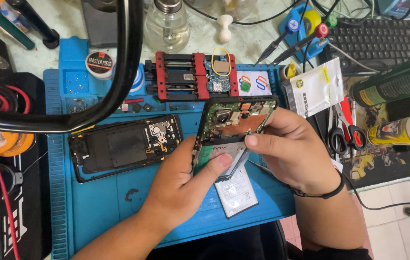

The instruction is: The person holds a disassembled smartphone and repeatedly presses and adjusts a small black component on the motherboard near the camera module. The person rotates the phone to inspect different sides while continuing to press the component.

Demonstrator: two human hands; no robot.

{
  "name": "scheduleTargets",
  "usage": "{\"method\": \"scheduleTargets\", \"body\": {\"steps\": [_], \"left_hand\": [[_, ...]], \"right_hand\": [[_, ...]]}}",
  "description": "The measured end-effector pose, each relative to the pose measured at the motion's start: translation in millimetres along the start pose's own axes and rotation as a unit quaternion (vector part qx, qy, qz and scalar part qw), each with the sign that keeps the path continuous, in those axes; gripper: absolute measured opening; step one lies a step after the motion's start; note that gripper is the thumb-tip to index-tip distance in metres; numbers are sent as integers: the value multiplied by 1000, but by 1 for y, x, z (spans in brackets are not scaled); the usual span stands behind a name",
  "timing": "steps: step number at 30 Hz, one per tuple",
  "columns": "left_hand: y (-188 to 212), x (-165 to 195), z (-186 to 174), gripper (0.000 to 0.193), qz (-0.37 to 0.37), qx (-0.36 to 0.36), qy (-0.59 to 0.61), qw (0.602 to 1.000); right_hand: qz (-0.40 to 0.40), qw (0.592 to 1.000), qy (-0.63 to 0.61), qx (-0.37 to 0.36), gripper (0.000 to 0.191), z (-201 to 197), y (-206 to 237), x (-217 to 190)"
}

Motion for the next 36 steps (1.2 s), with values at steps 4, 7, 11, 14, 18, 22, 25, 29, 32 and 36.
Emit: {"method": "scheduleTargets", "body": {"steps": [4,7,11,14,18,22,25,29,32,36], "left_hand": [[0,1,1,34,0,-5,6,1000],[1,2,1,34,4,-7,18,1000],[1,2,2,34,9,-12,38,999],[1,2,3,34,15,-14,44,999],[0,-1,5,32,17,-21,79,996],[0,-8,5,29,-6,-17,106,994],[-1,-8,4,29,-4,-4,115,993],[1,-2,-1,32,-8,20,53,998],[2,14,-1,34,31,14,-4,999],[5,30,4,42,60,-22,-68,996]], "right_hand": [[-7,1000,-7,-7,20,2,0,0],[2,1000,-16,-5,21,2,0,2],[0,1000,-26,-15,23,6,-1,3],[-1,999,-43,-24,23,9,-2,4],[-6,999,-38,-28,23,11,-6,0],[-8,998,54,28,38,6,-7,-10],[-79,969,215,91,49,11,-1,-32],[-180,830,513,127,39,42,10,-66],[-177,726,648,145,29,59,14,-72],[-188,688,686,143,23,70,13,-73]]}}
Point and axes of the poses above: each hand's wrist, its own y-axis away from the middle knuckle, its own z-axis out of the palm, x = y × z, the point moved 10 cm from there along -y, towards the middle knuckle, and after that the axes turned 15 degrees about -x, right-handed, at the moved point
